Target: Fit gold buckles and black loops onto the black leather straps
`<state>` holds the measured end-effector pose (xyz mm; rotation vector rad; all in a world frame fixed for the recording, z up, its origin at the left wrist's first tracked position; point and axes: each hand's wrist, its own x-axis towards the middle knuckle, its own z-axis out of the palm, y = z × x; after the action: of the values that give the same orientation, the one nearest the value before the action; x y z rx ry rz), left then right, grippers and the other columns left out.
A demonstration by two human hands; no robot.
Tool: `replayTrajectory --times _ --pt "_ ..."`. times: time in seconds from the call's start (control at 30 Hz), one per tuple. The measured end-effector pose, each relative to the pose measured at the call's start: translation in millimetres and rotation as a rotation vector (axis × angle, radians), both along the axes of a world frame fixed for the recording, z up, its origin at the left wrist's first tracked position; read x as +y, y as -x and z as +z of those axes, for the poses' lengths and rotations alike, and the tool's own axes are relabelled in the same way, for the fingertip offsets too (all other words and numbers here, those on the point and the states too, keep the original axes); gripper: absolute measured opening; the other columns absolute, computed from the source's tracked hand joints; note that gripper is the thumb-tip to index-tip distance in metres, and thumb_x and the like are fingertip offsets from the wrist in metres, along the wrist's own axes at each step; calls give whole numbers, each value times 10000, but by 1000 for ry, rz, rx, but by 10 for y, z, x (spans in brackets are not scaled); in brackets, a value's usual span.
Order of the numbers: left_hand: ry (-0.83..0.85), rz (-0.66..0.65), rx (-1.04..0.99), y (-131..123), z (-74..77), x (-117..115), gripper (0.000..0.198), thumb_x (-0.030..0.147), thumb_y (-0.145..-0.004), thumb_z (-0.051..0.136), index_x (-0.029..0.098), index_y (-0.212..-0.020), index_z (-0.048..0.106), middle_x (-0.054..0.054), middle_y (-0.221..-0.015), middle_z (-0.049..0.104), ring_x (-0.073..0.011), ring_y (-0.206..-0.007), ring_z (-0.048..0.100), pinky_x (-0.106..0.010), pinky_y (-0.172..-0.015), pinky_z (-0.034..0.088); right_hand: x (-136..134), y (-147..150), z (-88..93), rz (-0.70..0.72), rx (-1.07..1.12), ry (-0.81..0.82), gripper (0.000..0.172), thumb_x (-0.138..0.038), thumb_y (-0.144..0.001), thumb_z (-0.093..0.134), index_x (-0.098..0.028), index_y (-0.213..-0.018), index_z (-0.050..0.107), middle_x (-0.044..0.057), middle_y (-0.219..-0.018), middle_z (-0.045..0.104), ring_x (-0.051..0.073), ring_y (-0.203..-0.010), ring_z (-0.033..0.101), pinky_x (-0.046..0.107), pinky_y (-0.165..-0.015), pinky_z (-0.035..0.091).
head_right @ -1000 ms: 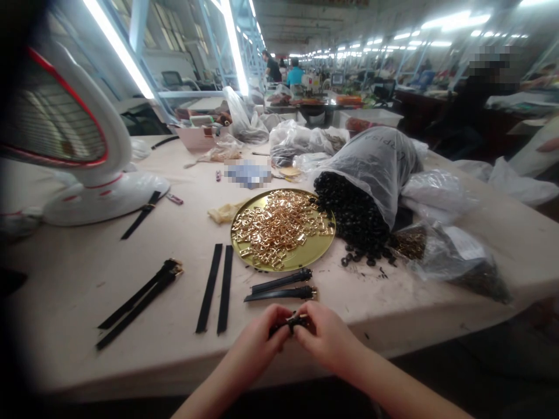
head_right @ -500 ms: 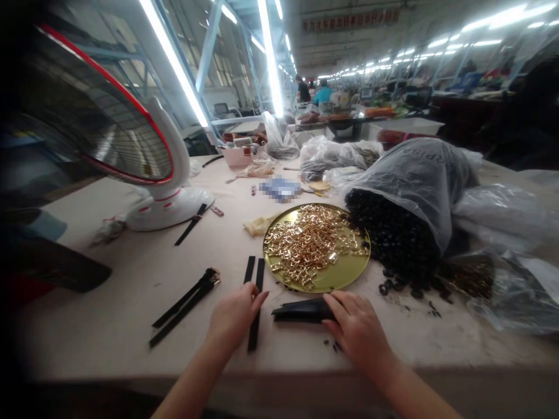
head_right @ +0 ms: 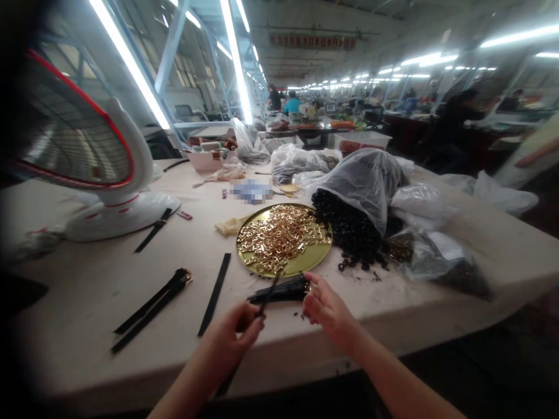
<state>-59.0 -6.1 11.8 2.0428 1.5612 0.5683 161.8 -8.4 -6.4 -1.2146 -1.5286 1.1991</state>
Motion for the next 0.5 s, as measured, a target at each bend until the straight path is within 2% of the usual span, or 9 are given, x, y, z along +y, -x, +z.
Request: replayTrajectory --times 0.07,0.1,0.17,0.2,0.23,0.3,0.4,0.47,0.5 --pt "-39 -158 -60 -195 14 -220 107 202 -754 451 207 -653 484 -3 -700 551 -138 -638 518 -224 -587 382 -49 -28 115 -9 65 62 401 -473 -843 399 -160 -1080 482 -27 -603 472 111 -521 444 236 -501 373" --pt "-44 -187 -87 -276 9 -304 111 179 -744 456 206 -638 475 -8 -725 549 -140 -661 515 -230 -604 383 -80 -46 157 -28 46 67 353 -465 -839 417 -162 -981 530 -35 -580 447 106 -523 432 228 -497 359" --pt "12 -165 -178 -403 -17 -411 67 193 -730 498 206 -667 477 -8 -750 554 -145 -683 516 -240 -620 388 -147 -85 193 -61 -22 59 302 -443 -833 443 -167 -854 564 -38 -566 428 103 -534 428 220 -495 349" --pt "87 -131 -254 -455 -34 -435 45 219 -719 530 208 -719 487 -3 -744 560 -144 -670 520 -240 -609 393 -178 -102 185 -61 -49 59 296 -438 -832 444 -170 -846 569 -37 -571 435 102 -533 432 219 -492 351" --pt "194 -106 -346 -505 -54 -443 104 246 -709 554 208 -782 490 4 -733 567 -137 -638 525 -237 -584 399 -201 -114 163 -54 -65 68 293 -435 -831 445 -171 -858 569 -37 -576 444 100 -526 437 218 -488 355" --pt "481 -101 -540 -604 -96 -419 203 276 -711 553 197 -881 475 17 -687 573 -113 -530 521 -219 -499 396 -216 -130 83 -37 -68 97 287 -429 -824 454 -172 -891 563 -39 -584 459 96 -503 445 215 -471 363" --pt "862 -107 -778 -746 -163 -322 173 292 -753 492 172 -871 452 28 -602 566 -76 -400 483 -175 -391 341 -124 -188 -81 -52 -41 140 301 -409 -851 393 -173 -975 532 -34 -595 494 99 -493 469 215 -460 385" --pt "972 -49 -915 -812 -212 -243 170 296 -765 485 163 -864 450 24 -590 571 -62 -385 477 -155 -372 317 17 -305 -199 -111 -109 107 325 -383 -878 320 -167 -1033 506 -13 -632 546 112 -518 506 228 -484 418" --pt "1001 -12 -985 -833 -236 -204 172 288 -771 481 158 -881 454 20 -598 575 -56 -386 475 -151 -371 315 106 -392 -255 -151 -221 55 332 -366 -886 293 -164 -1050 500 2 -664 575 118 -538 527 235 -503 434"
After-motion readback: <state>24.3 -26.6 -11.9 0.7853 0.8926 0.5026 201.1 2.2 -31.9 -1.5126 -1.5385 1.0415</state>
